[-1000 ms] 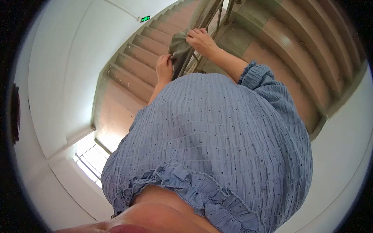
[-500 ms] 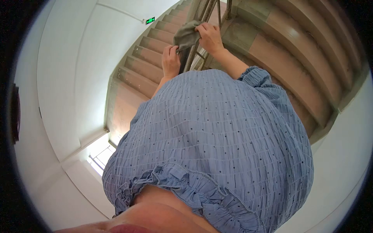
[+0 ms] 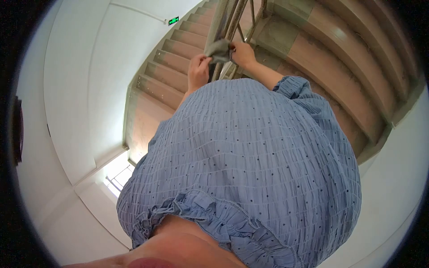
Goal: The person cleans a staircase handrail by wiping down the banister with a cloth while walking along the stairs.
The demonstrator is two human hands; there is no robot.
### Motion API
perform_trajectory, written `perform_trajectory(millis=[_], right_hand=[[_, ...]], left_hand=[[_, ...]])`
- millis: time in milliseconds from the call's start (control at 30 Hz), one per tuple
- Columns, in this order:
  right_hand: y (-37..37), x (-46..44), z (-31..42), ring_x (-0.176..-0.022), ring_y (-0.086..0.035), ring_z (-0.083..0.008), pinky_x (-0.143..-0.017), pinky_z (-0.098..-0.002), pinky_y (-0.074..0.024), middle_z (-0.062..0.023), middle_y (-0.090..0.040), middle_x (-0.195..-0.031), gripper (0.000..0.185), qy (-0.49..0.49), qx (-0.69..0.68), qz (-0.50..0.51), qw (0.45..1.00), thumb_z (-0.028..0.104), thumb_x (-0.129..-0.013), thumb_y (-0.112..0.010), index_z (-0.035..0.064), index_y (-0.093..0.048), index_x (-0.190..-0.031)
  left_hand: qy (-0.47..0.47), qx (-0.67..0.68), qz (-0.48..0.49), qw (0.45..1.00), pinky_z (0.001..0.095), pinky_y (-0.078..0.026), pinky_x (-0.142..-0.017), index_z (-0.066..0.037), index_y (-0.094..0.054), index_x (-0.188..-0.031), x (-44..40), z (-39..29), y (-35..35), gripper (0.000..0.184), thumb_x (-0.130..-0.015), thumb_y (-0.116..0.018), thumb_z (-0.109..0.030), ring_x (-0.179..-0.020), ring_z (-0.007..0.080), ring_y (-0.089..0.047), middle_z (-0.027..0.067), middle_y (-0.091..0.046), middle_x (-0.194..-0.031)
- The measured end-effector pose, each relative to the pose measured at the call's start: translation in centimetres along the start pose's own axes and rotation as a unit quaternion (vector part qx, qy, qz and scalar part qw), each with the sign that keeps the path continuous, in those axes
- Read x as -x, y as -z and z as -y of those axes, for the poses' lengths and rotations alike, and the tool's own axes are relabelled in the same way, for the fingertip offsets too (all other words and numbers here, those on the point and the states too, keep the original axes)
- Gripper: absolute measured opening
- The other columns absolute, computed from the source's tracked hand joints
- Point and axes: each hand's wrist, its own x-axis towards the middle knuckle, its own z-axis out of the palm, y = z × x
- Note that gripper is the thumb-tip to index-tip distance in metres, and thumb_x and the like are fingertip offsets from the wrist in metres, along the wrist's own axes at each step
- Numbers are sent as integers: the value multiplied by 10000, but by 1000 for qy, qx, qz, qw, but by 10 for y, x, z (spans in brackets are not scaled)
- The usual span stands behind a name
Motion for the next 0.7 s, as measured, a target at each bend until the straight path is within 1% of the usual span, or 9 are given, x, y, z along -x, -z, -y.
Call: perform_trajectory(millis=[67, 133, 200, 267, 467, 533, 567, 633, 700], right_hand=[[3, 6, -2, -970, -655, -384, -863, -455, -515, -191, -701, -999, 287, -23, -21, 40, 999, 23, -766, -595, 58, -707, -1027], [15, -9, -20, -960, -676, -364, -863, -446, -524, -145, -726, -989, 349, -13, -10, -21, 1000, 17, -780, -582, 95, -712, -1095], [41, -28, -27, -964, -674, -353, -861, -443, -524, -142, -719, -1009, 363, -41, -114, -171, 978, -20, -771, -577, 94, -713, -1088], [47, -40, -37, -961, -672, -337, -853, -426, -526, -142, -706, -1051, 384, -38, -68, -188, 979, -44, -754, -584, 83, -706, -1095], [-19, -16, -60, -831, -699, -238, -767, -342, -544, -136, -743, -982, 425, -60, -173, 25, 983, -85, -760, -503, 11, -710, -1117], [-29, -7, -67, -809, -660, -210, -705, -329, -527, -78, -722, -921, 374, -185, -347, 182, 901, -51, -767, -500, 1, -703, -1077], [-30, -7, -74, -750, -630, -168, -650, -316, -514, -46, -697, -883, 340, -201, -348, 200, 894, -36, -825, -521, 21, -701, -1108], [-15, -15, -72, -734, -627, -158, -645, -307, -513, -41, -693, -882, 337, -270, -377, 192, 865, -19, -861, -527, 44, -684, -1153], [5, -23, -60, -752, -629, -140, -683, -282, -529, -38, -682, -917, 366, -377, -491, 143, 772, 12, -944, -510, 85, -603, -1291]], left_hand=[[-21, 0, 4, 1000, 412, -507, -837, -45, -685, -1045, -3, -1, -10, 244, -814, -622, -1, -967, 309, -606, 108, -618, -1036], [-43, 2, 8, 999, 410, -510, -845, -37, -686, -1046, -27, -13, -16, 250, -807, -623, -3, -977, 309, -609, 110, -621, -1036], [-60, 11, 16, 998, 412, -515, -845, -33, -687, -1056, -75, -33, -19, 277, -799, -611, 36, -964, 316, -614, 117, -621, -1069], [-87, 12, -8, 996, 413, -509, -860, -38, -687, -1080, -99, -44, -24, 292, -807, -606, 25, -982, 313, -608, 116, -619, -1081], [-73, -35, 33, 996, 417, -498, -886, -11, -679, -1076, -52, -36, -18, 275, -818, -586, -25, -1051, 312, -593, 127, -616, -1120], [-59, -37, 74, 995, 409, -498, -891, -11, -677, -1087, -40, -40, -15, 287, -814, -589, -29, -1058, 308, -591, 129, -612, -1144], [-68, -35, 79, 994, 402, -497, -890, -21, -682, -1068, -42, -40, -21, 265, -819, -595, -39, -1049, 303, -593, 123, -609, -1139], [-86, -35, 83, 992, 399, -498, -887, -25, -682, -1061, -62, -48, -26, 252, -824, -598, -46, -1045, 299, -594, 120, -609, -1128], [-104, -35, 87, 990, 396, -500, -885, -29, -683, -1053, -90, -59, -30, 239, -830, -602, -53, -1041, 295, -595, 117, -610, -1117]])
